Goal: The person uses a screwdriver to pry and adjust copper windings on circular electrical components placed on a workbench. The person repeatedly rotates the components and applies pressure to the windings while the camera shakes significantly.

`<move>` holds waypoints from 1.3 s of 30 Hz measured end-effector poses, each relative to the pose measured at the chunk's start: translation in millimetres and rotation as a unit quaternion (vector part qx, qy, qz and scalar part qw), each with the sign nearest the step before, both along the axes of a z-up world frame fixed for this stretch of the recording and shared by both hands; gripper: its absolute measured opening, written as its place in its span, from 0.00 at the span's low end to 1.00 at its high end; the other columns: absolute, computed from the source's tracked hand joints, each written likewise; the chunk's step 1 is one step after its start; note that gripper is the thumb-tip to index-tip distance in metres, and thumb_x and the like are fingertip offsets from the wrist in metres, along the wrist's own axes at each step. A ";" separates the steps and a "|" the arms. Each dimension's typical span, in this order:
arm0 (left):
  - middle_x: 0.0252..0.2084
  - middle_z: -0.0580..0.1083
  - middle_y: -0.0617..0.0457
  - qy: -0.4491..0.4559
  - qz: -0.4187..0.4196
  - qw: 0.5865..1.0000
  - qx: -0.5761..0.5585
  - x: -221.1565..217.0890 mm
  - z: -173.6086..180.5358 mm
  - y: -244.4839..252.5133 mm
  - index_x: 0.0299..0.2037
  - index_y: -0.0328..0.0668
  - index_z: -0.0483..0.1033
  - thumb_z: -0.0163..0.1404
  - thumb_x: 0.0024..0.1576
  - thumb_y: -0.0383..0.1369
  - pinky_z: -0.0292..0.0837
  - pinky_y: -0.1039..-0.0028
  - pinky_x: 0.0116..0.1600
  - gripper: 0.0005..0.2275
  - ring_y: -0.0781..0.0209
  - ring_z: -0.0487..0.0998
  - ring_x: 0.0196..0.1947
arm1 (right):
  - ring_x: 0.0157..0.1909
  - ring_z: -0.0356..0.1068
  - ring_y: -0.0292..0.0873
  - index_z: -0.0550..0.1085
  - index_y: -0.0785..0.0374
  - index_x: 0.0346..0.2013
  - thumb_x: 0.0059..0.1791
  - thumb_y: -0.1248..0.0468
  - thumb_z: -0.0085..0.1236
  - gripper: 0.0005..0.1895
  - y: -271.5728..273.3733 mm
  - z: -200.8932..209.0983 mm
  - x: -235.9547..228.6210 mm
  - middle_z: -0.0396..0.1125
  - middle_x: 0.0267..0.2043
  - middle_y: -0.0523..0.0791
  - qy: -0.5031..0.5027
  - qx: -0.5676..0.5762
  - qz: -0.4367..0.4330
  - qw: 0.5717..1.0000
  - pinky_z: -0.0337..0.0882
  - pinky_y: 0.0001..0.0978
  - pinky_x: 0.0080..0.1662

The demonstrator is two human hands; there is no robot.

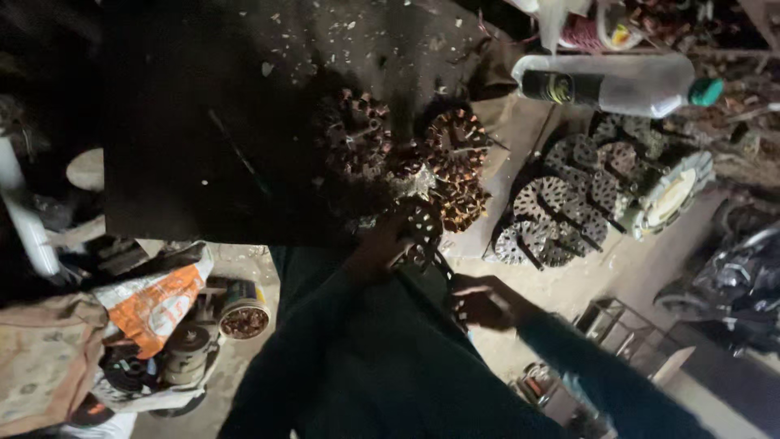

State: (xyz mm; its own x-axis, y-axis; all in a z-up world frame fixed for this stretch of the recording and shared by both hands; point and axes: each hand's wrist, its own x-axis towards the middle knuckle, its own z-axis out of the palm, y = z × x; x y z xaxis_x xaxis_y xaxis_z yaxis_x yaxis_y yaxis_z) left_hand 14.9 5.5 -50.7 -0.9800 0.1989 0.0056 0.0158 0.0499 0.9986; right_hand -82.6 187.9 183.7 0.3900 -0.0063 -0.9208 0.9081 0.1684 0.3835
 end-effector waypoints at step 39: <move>0.63 0.63 0.29 0.080 0.068 0.985 -0.138 -12.6 78.3 -25.1 0.65 0.31 0.66 0.63 0.44 0.29 0.66 0.43 0.60 0.35 0.33 0.68 0.59 | 0.51 0.72 0.55 0.71 0.70 0.50 0.51 0.63 0.51 0.16 37.4 -51.5 -12.3 0.73 0.49 0.57 0.310 -0.125 -0.190 0.923 0.73 0.49 0.55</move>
